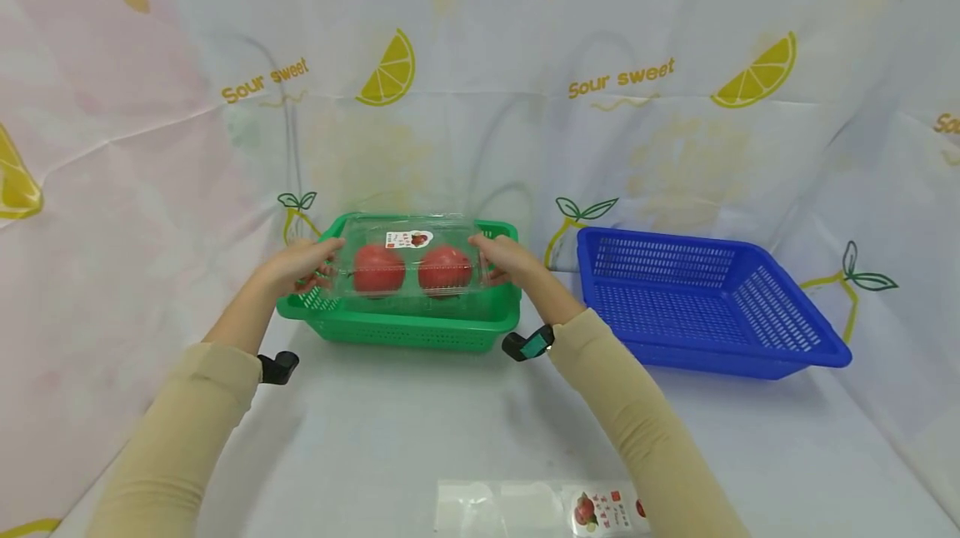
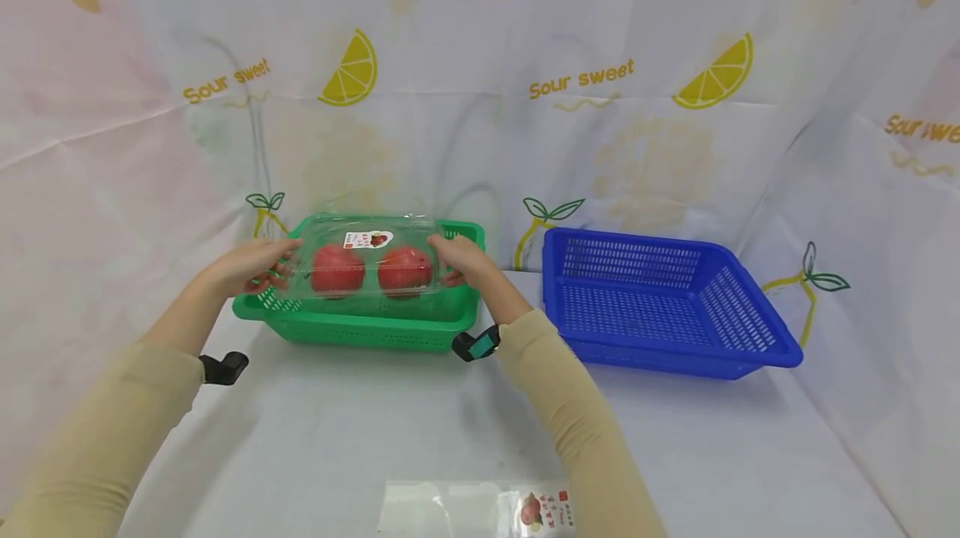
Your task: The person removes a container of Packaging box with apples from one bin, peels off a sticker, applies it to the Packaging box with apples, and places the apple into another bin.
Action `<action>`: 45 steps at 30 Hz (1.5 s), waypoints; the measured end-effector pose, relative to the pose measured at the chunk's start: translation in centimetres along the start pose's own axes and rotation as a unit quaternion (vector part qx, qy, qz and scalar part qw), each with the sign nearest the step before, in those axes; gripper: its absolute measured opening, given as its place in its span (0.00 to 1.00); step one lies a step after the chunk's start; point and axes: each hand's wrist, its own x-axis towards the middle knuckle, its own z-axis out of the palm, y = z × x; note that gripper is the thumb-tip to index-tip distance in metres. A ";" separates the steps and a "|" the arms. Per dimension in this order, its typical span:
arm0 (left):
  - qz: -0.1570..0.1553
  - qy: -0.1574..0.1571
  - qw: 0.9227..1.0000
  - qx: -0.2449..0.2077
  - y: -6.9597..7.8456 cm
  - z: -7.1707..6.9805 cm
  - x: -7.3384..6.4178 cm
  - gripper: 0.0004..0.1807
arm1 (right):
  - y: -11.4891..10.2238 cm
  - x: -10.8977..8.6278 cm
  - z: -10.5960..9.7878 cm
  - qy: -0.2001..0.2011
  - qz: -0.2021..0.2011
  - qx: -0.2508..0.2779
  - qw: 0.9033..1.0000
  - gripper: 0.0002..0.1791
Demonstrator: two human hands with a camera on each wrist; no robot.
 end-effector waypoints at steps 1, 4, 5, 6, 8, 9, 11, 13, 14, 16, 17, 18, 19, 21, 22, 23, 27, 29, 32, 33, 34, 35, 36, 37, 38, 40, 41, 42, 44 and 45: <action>0.000 0.002 1.000 0.001 0.0 0.0 0.1 0.30 | 0.1 0.1 0.0 0.001 0.002 -0.001 1.000 0.25; 0.005 0.011 1.000 0.009 -0.1 0.2 0.5 0.26 | 0.4 0.4 0.2 0.003 0.007 -0.003 1.000 0.25; 0.007 0.017 1.000 0.011 -0.2 0.3 0.6 0.25 | 0.4 0.4 0.2 0.003 0.009 -0.004 1.000 0.25; 0.010 0.022 1.000 0.017 -0.2 0.4 0.7 0.23 | 0.5 0.5 0.2 0.004 0.010 -0.004 1.000 0.25; 0.015 0.033 0.999 0.025 -0.2 0.5 0.9 0.22 | 0.5 0.7 0.3 0.004 0.013 0.000 1.000 0.24; 0.017 0.039 0.999 0.029 -0.2 0.6 1.1 0.21 | 0.5 0.7 0.4 0.005 0.015 0.000 1.000 0.24; 0.021 0.046 0.998 0.038 -0.2 0.7 1.3 0.22 | 0.5 0.8 0.4 0.005 0.016 0.003 1.000 0.24; 0.020 0.051 0.997 0.046 -0.3 0.7 1.5 0.23 | 0.5 0.9 0.5 0.005 0.019 0.009 1.000 0.23; 0.019 0.053 0.997 0.049 -0.3 0.7 1.6 0.23 | 0.5 1.0 0.5 0.005 0.021 0.010 1.000 0.22; 0.019 0.060 0.996 0.066 -0.4 0.8 1.9 0.25 | 0.5 1.2 0.7 0.007 0.025 0.012 1.000 0.21; 0.019 0.064 0.995 0.076 -0.4 0.8 2.0 0.25 | 0.6 1.2 0.7 0.007 0.029 0.013 0.999 0.20; 0.019 0.069 0.994 0.087 -0.4 0.8 2.1 0.26 | 0.6 1.3 0.8 0.009 0.031 0.010 0.999 0.20; 0.020 0.074 0.992 0.100 -0.5 0.8 2.2 0.26 | 0.6 1.4 0.9 0.009 0.034 0.006 0.999 0.22; 0.026 0.086 0.987 0.131 -0.5 1.0 2.5 0.27 | 0.6 1.5 1.2 0.010 0.039 -0.001 0.999 0.29; 0.027 0.091 0.985 0.144 -0.5 1.1 2.6 0.27 | 0.7 1.6 1.3 0.010 0.040 -0.003 0.999 0.33; 0.028 0.094 0.983 0.152 -0.6 1.1 2.7 0.27 | 0.7 1.7 1.4 0.012 0.042 -0.005 0.999 0.35; 0.028 0.103 0.978 0.177 -0.5 1.3 2.9 0.27 | 1.1 2.1 1.7 0.019 0.041 -0.008 0.999 0.38; 0.024 0.102 0.977 0.185 -0.7 1.3 3.0 0.29 | 1.2 2.2 1.9 0.019 0.038 -0.009 0.999 0.38; 0.018 0.102 0.975 0.198 -1.0 1.4 3.1 0.30 | 1.5 2.5 2.2 0.015 0.036 -0.014 0.999 0.39; 0.014 0.101 0.975 0.200 -1.2 1.4 3.1 0.30 | 1.6 2.6 2.3 0.013 0.036 -0.016 0.999 0.39; 0.012 0.100 0.974 0.203 -1.4 1.4 3.2 0.30 | 1.7 2.6 2.4 0.011 0.039 -0.016 0.999 0.39; 0.010 0.101 0.974 0.205 -1.6 1.4 3.3 0.30 | 1.8 2.7 2.5 0.009 0.040 -0.017 0.999 0.39; 0.007 0.100 0.973 0.208 -1.8 1.5 3.3 0.30 | 1.9 2.8 2.6 0.007 0.042 -0.017 0.999 0.39; 0.004 0.100 0.972 0.212 -1.9 1.5 3.4 0.30 | 2.0 2.9 2.7 0.006 0.044 -0.018 0.999 0.39; 0.004 0.100 0.972 0.214 -2.0 1.5 3.4 0.30 | 2.1 2.9 2.8 0.006 0.046 -0.019 0.999 0.39; 0.002 0.099 0.971 0.219 -2.2 1.5 3.5 0.29 | 2.2 3.0 3.0 0.007 0.049 -0.018 0.999 0.39; 0.001 0.100 0.970 0.220 -2.3 1.5 3.6 0.29 | 2.3 3.0 3.1 0.008 0.049 -0.019 0.999 0.39; 0.000 0.100 0.970 0.221 -2.2 1.6 3.6 0.29 | 2.3 3.0 3.1 0.010 0.049 -0.018 0.999 0.39; -0.001 0.099 0.970 0.222 -2.2 1.6 3.7 0.28 | 2.4 3.0 3.3 0.014 0.048 -0.019 0.999 0.38; -0.002 0.099 0.970 0.224 -2.2 1.5 3.7 0.28 | 2.4 3.1 3.3 0.016 0.047 -0.019 0.999 0.38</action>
